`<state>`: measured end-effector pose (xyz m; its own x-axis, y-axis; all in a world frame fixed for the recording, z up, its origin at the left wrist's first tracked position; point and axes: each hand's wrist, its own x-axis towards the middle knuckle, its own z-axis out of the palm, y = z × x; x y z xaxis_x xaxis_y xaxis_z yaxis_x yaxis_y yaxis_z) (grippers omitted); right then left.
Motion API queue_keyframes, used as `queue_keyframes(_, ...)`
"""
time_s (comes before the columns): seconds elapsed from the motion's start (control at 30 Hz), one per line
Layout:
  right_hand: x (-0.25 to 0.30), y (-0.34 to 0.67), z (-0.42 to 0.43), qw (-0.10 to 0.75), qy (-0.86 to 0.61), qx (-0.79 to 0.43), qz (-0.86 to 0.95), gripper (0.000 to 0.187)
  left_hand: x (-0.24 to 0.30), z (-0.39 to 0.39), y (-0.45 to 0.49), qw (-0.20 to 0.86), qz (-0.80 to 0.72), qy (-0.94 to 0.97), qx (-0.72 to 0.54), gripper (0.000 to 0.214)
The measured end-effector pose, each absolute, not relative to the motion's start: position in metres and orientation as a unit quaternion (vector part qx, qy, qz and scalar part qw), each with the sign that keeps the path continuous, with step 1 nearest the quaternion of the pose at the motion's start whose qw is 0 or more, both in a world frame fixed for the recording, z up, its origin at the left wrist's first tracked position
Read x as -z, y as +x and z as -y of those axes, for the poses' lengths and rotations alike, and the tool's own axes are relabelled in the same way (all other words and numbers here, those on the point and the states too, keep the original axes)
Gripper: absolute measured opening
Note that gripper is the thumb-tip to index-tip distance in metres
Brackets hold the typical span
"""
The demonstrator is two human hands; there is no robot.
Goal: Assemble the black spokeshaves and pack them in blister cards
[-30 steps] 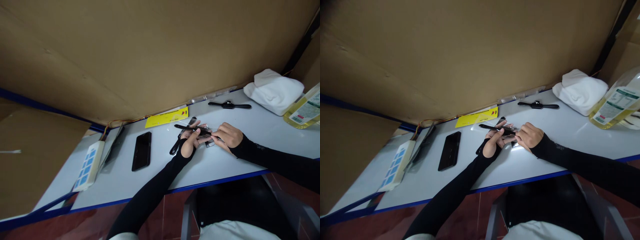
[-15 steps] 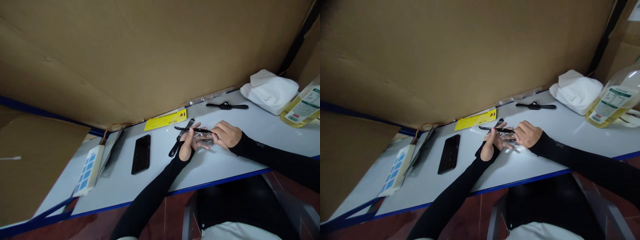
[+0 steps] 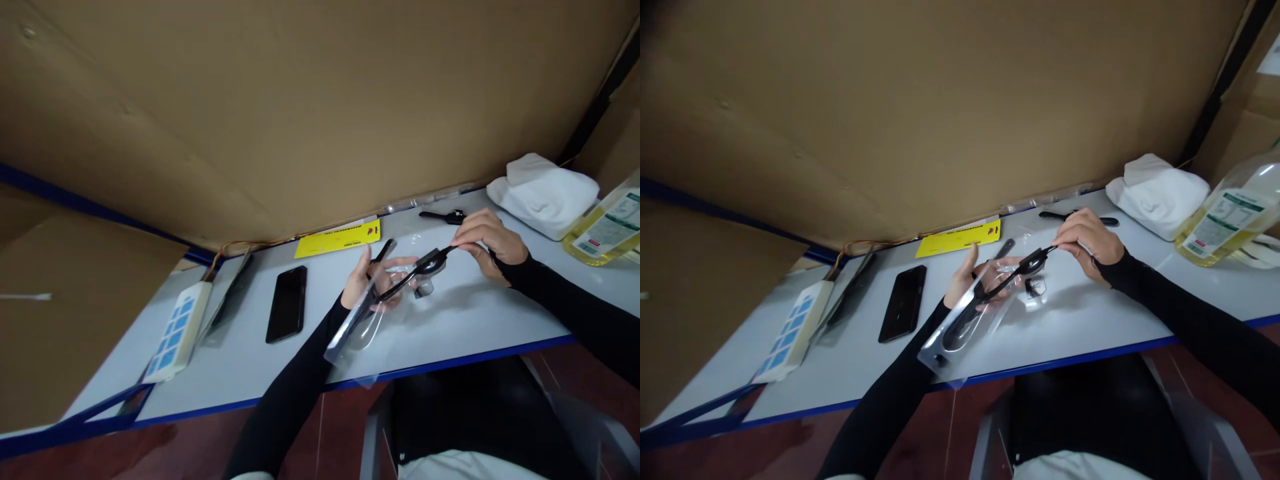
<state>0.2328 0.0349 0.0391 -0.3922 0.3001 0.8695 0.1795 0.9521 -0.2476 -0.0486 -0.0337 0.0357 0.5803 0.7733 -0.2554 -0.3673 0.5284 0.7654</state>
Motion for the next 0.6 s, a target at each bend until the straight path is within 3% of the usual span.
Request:
queue_keyframes(0.3,-0.016,0.202,-0.011,0.508,0.010,-0.028,0.861,0.018,-0.033,0.053,-0.029,0.796,-0.299,0.469,-0.240,0.060)
queue_keyframes(0.43,-0.019,0.210,-0.011,0.461,-0.009,-0.043,0.886,0.025,-0.029,0.052,-0.030,0.805,-0.256,0.498,-0.198,0.056)
queue_keyframes(0.6,-0.027,0.217,-0.007,0.418,-0.131,-0.038,0.898,0.012,-0.025,0.053,-0.026,0.779,-0.294,0.509,-0.221,0.044)
